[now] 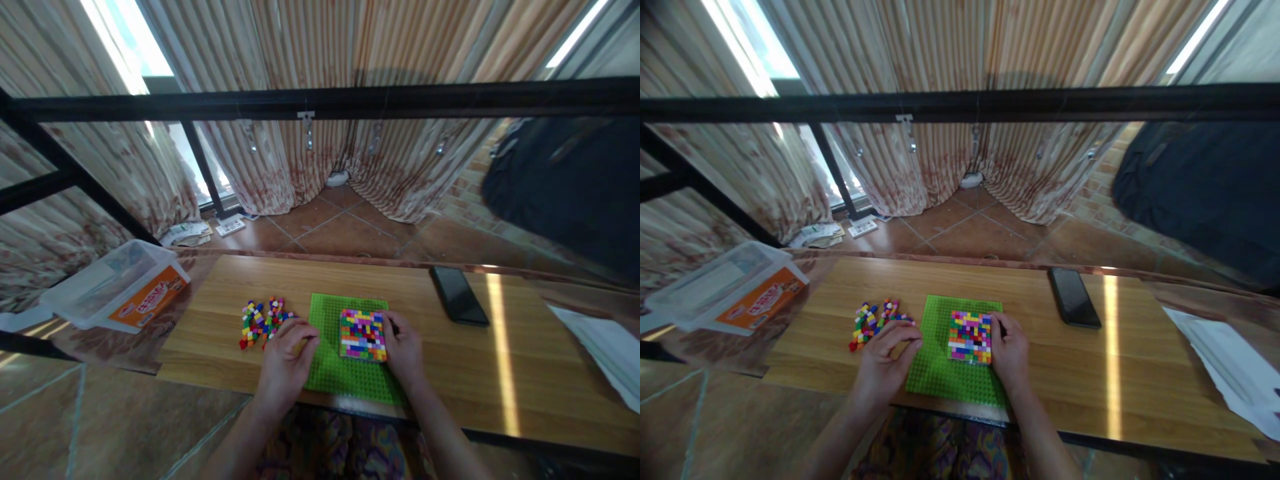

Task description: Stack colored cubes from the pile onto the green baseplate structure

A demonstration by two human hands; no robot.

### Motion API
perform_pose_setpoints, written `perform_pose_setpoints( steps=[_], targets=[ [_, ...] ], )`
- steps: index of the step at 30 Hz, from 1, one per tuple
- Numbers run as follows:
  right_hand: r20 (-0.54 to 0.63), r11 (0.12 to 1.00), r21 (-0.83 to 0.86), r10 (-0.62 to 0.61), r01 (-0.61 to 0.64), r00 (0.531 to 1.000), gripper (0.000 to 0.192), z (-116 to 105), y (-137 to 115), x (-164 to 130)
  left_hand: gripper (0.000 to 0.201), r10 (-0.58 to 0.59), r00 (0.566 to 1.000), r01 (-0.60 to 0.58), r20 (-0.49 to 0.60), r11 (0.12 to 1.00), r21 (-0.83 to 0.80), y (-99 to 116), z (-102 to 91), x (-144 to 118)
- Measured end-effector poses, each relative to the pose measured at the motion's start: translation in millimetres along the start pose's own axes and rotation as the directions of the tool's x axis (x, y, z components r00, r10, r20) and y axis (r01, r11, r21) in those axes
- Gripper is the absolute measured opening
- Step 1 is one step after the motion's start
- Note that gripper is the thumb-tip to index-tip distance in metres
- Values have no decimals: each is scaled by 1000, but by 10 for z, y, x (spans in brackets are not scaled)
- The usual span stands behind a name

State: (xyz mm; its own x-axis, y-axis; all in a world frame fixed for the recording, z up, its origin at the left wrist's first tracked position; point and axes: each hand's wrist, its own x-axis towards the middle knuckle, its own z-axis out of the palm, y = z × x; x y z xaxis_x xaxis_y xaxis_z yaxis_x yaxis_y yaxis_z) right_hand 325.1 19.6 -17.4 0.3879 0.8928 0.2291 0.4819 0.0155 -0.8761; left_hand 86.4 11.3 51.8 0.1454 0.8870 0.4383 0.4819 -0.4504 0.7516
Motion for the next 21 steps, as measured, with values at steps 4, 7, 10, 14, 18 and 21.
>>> perform_pose_setpoints(
  steps=[4,7,10,14,18,21],
  targets=[
    [-9,1000,11,16,-16,1000,33,7,-13,-1,15,-9,995,19,96,994,-105,179,216,109],
    [-14,1000,22,16,-16,1000,33,12,-25,-3,17,11,989,6,148,993,-114,212,353,157],
    [-15,999,32,9,-9,1000,32,10,-47,-8,18,28,983,-15,179,997,-72,189,465,188],
    [-14,1000,24,0,0,1000,32,5,-66,-13,22,51,975,-72,216,993,90,145,554,227],
    [-16,1000,22,-10,11,1000,32,4,-63,-12,22,107,952,-169,286,965,201,145,563,287],
    [-17,1000,28,-9,9,1000,32,3,-63,-12,21,137,925,-236,354,938,252,168,534,350]
  ],
)
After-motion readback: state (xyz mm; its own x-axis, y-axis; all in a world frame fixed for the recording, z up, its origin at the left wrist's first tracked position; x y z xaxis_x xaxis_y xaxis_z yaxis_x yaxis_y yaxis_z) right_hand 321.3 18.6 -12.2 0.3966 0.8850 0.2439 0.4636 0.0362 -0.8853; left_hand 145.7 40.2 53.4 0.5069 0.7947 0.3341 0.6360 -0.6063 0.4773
